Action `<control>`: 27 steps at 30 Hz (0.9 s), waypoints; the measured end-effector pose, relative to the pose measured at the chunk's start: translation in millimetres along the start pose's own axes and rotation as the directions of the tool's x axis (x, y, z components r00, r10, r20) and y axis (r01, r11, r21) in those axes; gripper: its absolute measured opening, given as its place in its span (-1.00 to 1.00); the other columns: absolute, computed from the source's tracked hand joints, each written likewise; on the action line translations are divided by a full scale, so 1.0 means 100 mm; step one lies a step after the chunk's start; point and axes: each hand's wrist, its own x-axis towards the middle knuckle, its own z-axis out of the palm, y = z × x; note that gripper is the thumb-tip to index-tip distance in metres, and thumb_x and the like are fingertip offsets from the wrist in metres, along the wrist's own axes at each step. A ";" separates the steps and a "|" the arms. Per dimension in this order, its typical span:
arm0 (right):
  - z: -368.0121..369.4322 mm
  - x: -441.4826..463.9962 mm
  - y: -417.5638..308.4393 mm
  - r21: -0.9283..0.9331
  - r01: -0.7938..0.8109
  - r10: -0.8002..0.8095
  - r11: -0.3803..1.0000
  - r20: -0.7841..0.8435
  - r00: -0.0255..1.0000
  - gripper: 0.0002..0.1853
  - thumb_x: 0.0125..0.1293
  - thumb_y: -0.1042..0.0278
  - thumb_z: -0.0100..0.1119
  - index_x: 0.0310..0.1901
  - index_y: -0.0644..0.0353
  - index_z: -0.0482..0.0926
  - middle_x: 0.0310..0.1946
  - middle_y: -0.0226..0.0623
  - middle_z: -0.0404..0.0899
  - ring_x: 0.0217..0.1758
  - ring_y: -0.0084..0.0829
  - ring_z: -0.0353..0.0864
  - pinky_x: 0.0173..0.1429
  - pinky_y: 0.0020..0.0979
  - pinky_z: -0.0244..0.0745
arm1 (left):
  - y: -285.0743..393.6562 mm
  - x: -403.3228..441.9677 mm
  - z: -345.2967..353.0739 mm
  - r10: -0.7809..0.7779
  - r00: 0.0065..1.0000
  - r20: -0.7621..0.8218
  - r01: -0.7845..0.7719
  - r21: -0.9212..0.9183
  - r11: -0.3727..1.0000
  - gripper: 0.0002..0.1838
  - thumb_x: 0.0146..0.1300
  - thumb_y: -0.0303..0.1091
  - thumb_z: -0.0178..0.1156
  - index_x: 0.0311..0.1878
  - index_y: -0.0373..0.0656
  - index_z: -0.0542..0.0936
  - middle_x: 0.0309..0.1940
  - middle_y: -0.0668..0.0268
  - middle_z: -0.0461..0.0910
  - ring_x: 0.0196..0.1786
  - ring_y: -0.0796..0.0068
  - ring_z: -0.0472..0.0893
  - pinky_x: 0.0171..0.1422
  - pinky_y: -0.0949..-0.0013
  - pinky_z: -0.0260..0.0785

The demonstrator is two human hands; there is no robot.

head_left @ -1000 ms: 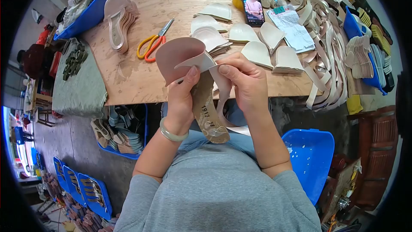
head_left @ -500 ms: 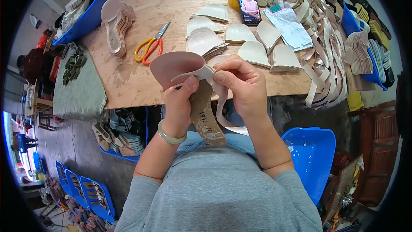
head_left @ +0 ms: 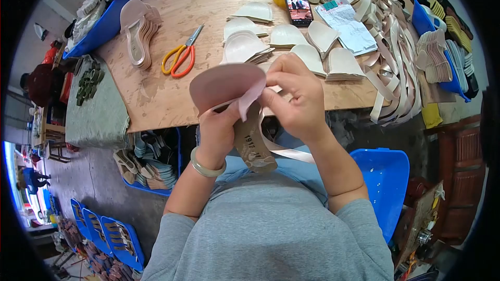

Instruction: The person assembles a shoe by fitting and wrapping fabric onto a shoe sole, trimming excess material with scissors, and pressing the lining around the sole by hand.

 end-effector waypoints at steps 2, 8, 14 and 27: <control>0.04 -0.03 0.10 0.105 -0.043 0.046 0.994 -0.022 0.999 -0.86 0.07 0.67 0.31 -0.30 0.30 0.68 -0.26 -0.42 0.49 -0.23 -0.54 0.41 -0.19 -0.61 0.42 | -0.01 0.03 -0.01 0.034 0.996 0.083 -0.025 -0.110 0.994 -0.68 0.24 -0.51 0.20 0.07 -0.31 0.58 -0.11 0.20 0.68 -0.09 0.40 0.64 0.08 0.46 0.48; -0.02 -0.03 0.08 0.383 -0.184 0.149 0.905 0.120 0.982 -0.82 0.11 0.63 0.32 -0.21 0.31 0.67 -0.23 -0.43 0.52 -0.25 -0.55 0.43 -0.22 -0.62 0.41 | 0.08 0.05 0.13 0.042 0.998 -0.050 -0.038 0.078 0.996 -0.66 0.35 -0.36 0.16 0.13 -0.32 0.52 -0.10 0.18 0.66 -0.02 0.35 0.63 0.11 0.38 0.47; 0.15 -0.14 0.18 0.595 -0.336 0.387 0.730 0.045 0.921 -0.79 0.19 0.60 0.29 -0.12 0.30 0.65 -0.18 -0.41 0.53 -0.34 -0.59 0.47 -0.29 -0.65 0.43 | 0.08 0.01 0.16 -0.056 0.998 -0.028 0.059 0.139 0.988 -0.62 0.40 -0.33 0.16 0.23 -0.24 0.47 0.05 0.19 0.62 0.05 0.40 0.60 0.13 0.39 0.46; 0.37 -0.11 -0.03 0.737 -0.308 0.490 0.602 -0.037 0.871 -0.76 0.26 0.59 0.26 -0.04 0.31 0.69 -0.40 -0.40 0.57 -0.45 -0.64 0.45 -0.34 -0.67 0.40 | -0.10 0.10 -0.05 0.017 0.986 0.163 0.047 -0.376 0.925 -0.26 0.39 0.21 0.06 0.41 -0.15 0.27 0.27 0.16 0.49 0.35 0.22 0.45 0.46 0.22 0.28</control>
